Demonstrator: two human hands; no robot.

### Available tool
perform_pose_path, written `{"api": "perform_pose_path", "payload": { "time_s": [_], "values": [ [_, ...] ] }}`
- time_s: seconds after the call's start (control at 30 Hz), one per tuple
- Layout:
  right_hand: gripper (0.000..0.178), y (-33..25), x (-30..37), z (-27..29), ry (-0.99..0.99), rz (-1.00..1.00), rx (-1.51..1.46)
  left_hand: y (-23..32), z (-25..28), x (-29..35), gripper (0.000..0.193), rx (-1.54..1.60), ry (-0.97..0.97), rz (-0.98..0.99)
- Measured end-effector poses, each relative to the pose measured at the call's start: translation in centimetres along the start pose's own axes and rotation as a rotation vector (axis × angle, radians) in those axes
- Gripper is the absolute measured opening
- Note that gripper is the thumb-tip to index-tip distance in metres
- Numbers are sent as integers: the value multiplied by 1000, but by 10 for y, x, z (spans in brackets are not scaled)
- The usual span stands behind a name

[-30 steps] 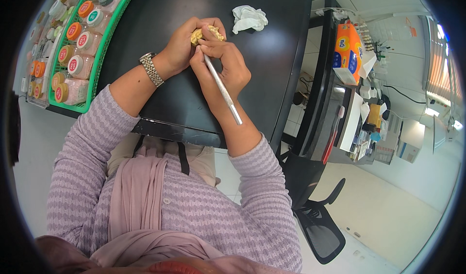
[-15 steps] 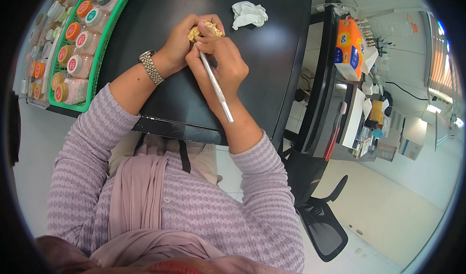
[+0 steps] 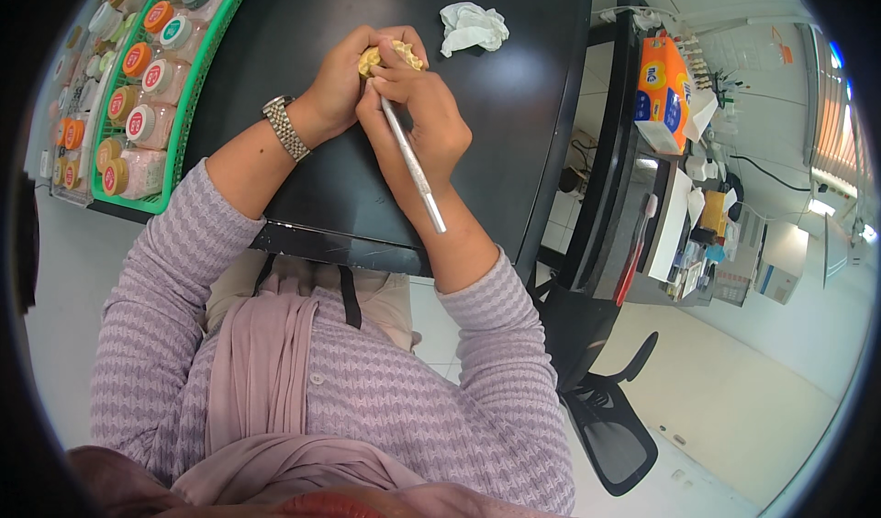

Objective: The person carves a yellow dental model using a metal carving tool, scraping different parts of the teeth and gums.

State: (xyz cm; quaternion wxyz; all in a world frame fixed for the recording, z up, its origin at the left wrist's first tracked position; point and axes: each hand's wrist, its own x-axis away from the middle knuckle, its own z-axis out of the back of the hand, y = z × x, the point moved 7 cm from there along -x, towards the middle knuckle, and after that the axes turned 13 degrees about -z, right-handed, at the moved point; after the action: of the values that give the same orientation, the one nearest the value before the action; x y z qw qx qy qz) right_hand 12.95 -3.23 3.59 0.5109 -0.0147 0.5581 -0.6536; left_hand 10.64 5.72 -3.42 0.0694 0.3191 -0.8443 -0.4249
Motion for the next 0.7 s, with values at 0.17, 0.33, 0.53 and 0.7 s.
{"api": "perform_pose_path", "payload": {
  "time_s": [0.17, 0.33, 0.53, 0.7],
  "values": [
    [14, -8, -2, -1, -27, 14, 80, -1, 2, 0, 39, 17, -20, 20],
    [13, 0, 0, 4, -18, -77, 8, 0, -2, 0, 39, 29, -1, 9],
    [12, 0, 0, 1, 0, -38, 3, 1, 0, 1, 40, 12, -16, 7],
    [11, -7, -1, -2, 34, 35, 33, 0, 1, 0, 39, -10, -23, -20]
  ]
}}
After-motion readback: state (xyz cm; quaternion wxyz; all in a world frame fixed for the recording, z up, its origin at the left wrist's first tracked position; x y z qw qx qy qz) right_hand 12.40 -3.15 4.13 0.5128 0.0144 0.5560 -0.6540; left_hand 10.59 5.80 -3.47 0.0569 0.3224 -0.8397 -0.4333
